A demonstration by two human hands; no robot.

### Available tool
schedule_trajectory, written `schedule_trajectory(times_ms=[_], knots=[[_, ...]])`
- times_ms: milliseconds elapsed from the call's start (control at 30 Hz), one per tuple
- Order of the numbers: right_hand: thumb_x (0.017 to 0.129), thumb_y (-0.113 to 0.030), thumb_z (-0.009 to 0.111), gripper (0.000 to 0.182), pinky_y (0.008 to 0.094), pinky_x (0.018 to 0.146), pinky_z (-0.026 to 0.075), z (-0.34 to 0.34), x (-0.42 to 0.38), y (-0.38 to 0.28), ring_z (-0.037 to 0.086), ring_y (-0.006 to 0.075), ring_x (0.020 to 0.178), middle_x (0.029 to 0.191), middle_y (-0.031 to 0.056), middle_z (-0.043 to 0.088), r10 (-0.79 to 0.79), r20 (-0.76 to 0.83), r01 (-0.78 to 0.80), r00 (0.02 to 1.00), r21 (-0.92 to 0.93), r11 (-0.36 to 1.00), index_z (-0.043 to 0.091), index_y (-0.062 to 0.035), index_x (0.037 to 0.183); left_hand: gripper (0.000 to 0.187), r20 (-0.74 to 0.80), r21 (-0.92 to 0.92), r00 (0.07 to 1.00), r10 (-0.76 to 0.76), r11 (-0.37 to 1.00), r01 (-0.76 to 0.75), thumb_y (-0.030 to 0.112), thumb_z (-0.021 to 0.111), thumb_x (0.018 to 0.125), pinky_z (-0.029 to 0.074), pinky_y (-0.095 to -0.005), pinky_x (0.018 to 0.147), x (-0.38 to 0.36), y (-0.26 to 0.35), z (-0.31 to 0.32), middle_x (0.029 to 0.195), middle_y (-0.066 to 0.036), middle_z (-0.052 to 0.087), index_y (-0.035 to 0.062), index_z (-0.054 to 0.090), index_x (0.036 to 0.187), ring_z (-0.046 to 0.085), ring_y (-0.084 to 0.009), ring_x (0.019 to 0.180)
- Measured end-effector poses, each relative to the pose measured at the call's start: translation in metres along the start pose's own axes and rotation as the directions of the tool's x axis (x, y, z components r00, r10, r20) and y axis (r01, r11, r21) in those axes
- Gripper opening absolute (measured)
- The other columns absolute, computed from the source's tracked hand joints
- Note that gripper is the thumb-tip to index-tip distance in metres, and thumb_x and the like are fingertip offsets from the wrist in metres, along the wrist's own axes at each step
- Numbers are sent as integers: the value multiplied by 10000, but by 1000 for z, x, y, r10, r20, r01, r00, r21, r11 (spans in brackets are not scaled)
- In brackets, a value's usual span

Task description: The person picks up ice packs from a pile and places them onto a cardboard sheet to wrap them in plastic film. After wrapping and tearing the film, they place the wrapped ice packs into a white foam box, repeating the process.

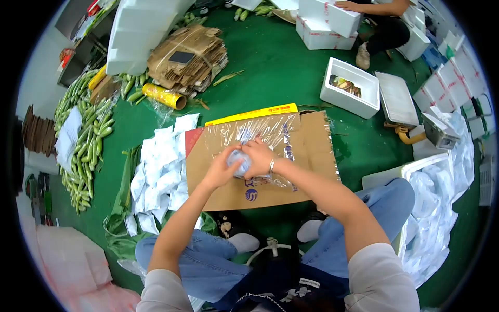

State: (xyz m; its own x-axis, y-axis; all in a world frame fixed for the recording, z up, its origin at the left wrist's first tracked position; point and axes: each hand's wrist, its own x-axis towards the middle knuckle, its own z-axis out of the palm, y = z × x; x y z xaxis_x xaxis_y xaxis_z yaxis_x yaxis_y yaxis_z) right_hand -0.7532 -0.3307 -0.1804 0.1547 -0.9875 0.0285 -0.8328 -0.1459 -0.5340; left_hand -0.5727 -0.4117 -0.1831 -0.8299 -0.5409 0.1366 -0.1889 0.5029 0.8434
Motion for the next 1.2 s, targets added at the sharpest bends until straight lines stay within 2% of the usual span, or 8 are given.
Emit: schedule_trajectory(times_ms=[100,300,433,600,800,1033,1067,1200], knots=[[506,-368,834,883,383,953,415,-14,12,17,566,332,1024,1027,204,620,40,194,-72,980,165,984,522,58,1213,754,207,460,963,171,852,-250,333,773,744,435,-445,982,11,40,-15,1341,-211,475,54,408,1343,529,-399,1153],[572,-306,837,963,413,1034,367,23,-58,-34,528,384,1115,1185,265,544,441,-562,-229,700,409,884,382,52,1342,893,440,577,886,146,710,-404,372,806,651,505,-421,866,31,21,-30,1322,-205,482,116,374,1390,577,-394,1067],[775,-82,635,297,441,889,448,49,-140,-26,584,354,990,999,160,641,375,-481,-389,793,73,918,630,-16,1065,862,449,580,880,154,700,-418,376,803,647,531,-436,799,34,29,-33,1238,-220,537,124,401,1366,624,-399,952],[792,-33,573,159,419,700,506,-57,-115,-27,638,350,769,829,188,660,532,-701,-436,475,337,834,689,-23,899,778,457,562,888,37,763,-321,449,761,702,528,-434,759,29,63,-26,1078,-224,618,113,453,1333,633,-397,904],[753,-95,573,126,415,641,525,-46,-45,-42,639,313,684,723,140,635,304,-483,-416,821,-141,898,667,-72,833,543,496,404,849,-179,914,-43,507,562,887,517,-401,757,30,88,-24,880,-229,665,70,591,1209,652,-376,831],[742,-152,638,718,477,1072,306,11,-147,-98,368,329,1336,1426,196,391,39,-245,-89,969,-193,977,352,30,1375,392,611,305,548,-571,809,503,296,522,927,442,-318,915,7,59,-14,1109,-105,664,-11,646,1135,587,-186,999],[664,-164,737,854,438,1063,340,65,-139,-67,357,351,1336,1443,217,336,-52,-392,-77,919,-307,949,322,46,1380,389,706,70,480,-521,726,684,285,532,917,436,-325,937,-13,-103,7,1136,-112,652,-10,646,1143,579,-201,1031],[479,-193,720,992,396,1046,374,35,-149,-73,413,385,1245,1355,308,367,-46,-110,39,993,-70,997,307,167,1306,351,826,404,425,-371,915,13,245,548,893,449,-389,915,12,-4,10,1132,-207,633,-24,647,1097,574,-309,1068]])
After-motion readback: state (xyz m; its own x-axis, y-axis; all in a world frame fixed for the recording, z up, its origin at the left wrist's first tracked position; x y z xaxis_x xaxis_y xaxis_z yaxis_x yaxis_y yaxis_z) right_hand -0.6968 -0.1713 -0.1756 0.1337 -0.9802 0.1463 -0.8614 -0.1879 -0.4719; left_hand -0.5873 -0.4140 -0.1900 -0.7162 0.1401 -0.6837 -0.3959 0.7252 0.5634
